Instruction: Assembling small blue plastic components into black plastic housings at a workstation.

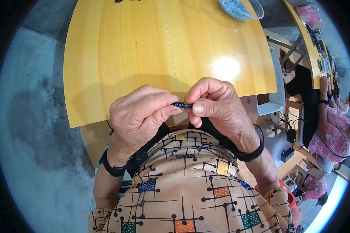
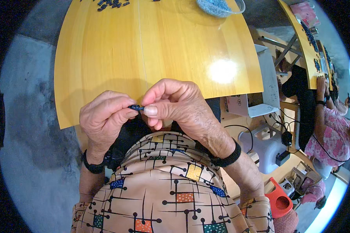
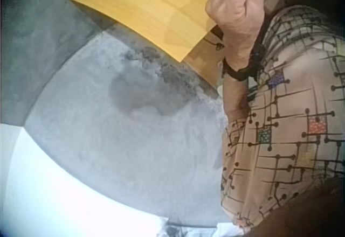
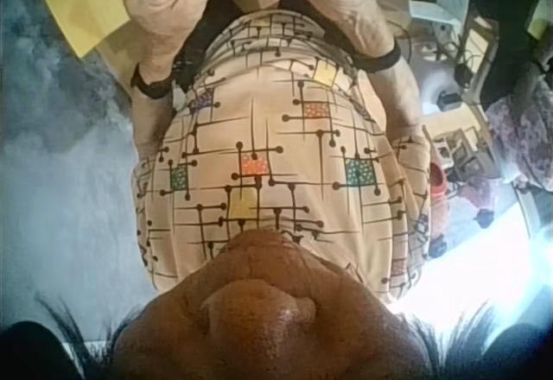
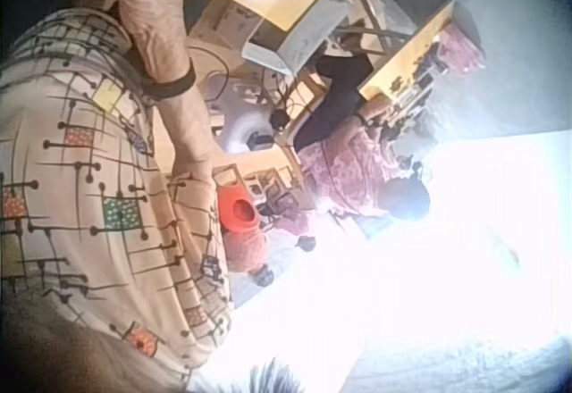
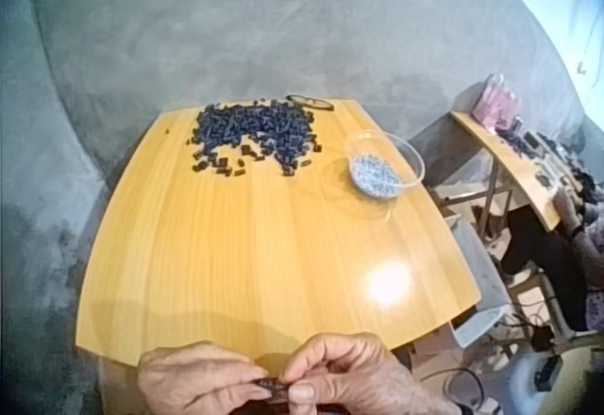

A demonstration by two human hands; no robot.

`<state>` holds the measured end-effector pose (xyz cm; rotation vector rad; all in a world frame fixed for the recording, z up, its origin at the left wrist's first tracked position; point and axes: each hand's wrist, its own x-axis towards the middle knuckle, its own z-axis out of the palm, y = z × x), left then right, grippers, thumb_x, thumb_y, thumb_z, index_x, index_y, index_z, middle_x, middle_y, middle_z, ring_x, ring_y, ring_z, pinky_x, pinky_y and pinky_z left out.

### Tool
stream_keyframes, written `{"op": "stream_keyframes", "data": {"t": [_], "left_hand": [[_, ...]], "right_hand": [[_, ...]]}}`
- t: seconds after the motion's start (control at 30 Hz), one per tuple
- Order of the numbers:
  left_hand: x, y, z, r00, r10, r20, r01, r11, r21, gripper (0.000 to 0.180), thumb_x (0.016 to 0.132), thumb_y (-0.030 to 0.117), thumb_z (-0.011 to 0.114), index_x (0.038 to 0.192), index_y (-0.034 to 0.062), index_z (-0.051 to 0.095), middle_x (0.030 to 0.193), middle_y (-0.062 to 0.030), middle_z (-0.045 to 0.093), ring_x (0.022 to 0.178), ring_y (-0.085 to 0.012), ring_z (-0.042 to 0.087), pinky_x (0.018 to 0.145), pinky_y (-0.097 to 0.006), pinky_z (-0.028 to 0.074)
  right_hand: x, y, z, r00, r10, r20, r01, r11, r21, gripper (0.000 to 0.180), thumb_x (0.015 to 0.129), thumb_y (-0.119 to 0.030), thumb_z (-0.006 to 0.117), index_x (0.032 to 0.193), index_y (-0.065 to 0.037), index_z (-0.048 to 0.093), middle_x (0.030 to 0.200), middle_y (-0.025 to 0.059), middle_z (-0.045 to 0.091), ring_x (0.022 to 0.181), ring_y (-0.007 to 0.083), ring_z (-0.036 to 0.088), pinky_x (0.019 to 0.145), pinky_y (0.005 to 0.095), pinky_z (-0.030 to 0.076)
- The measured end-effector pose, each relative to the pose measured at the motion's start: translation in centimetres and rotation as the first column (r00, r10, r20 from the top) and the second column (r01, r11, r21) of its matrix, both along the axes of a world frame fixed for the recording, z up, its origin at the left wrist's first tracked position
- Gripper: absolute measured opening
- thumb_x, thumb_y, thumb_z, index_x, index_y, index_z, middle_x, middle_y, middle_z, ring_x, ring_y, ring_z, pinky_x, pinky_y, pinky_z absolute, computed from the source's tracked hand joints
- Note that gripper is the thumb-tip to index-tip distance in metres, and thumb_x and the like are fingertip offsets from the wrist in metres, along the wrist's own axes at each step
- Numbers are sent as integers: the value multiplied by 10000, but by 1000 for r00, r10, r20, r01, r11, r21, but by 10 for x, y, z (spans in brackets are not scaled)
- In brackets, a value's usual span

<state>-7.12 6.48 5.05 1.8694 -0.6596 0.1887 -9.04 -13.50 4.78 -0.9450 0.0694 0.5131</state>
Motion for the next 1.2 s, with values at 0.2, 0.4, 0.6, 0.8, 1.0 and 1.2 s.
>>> {"op": "stream_keyframes", "data": {"t": [0.2, 0.4, 0.6, 0.8, 1.0, 1.2], "left_hand": [[1, 2, 2, 1000, -20, 0, 20, 998, 60, 180, 703, 93, 773, 823, 6, 671, 737, -99, 648, 648, -187, 630, 570, -261, 483], [3, 2, 2, 999, -34, 10, 33, 996, 80, 173, 701, 104, 768, 809, 14, 668, 733, -102, 651, 647, -200, 636, 564, -274, 488], [1, 2, 4, 999, -39, 8, 37, 992, 119, 167, 702, 109, 763, 806, 25, 664, 736, -101, 650, 644, -209, 635, 560, -282, 488], [-2, 2, 3, 999, -44, -1, 43, 989, 141, 162, 699, 116, 758, 801, 36, 661, 734, -99, 646, 639, -217, 632, 554, -290, 485], [-4, 2, 5, 999, -46, -21, 49, 986, 160, 162, 703, 133, 754, 800, 41, 662, 729, -88, 643, 634, -212, 627, 548, -292, 480], [-1, 3, 2, 998, -65, 2, 64, 981, 182, 174, 707, 154, 752, 791, 39, 652, 721, -87, 635, 618, -217, 616, 537, -293, 472]], "right_hand": [[0, 1, 11, 998, -21, 60, 32, 982, -187, 101, 810, 9, 690, 900, 7, 643, 715, 51, 647, 618, 81, 596, 554, 195, 500], [1, -2, 15, 994, 17, 104, 15, 953, -302, 100, 802, 9, 700, 888, 4, 651, 705, 37, 643, 627, 61, 576, 544, 189, 480], [1, -3, 12, 993, 38, 111, -3, 955, -296, 110, 796, -8, 711, 888, 0, 652, 719, 23, 648, 647, 50, 587, 560, 185, 494], [-1, -4, 6, 968, 79, 238, -2, 951, -309, 111, 794, -9, 712, 887, -4, 652, 769, 14, 657, 684, 49, 595, 610, 185, 511], [-1, -6, 10, 893, 151, 424, 69, 885, -460, 129, 770, -21, 732, 869, -4, 651, 799, 8, 656, 727, 55, 602, 636, 188, 499], [5, -7, 17, 787, 282, 549, 163, 764, -625, 163, 718, -15, 754, 846, -32, 654, 765, 50, 644, 697, 126, 628, 605, 242, 495]]}}
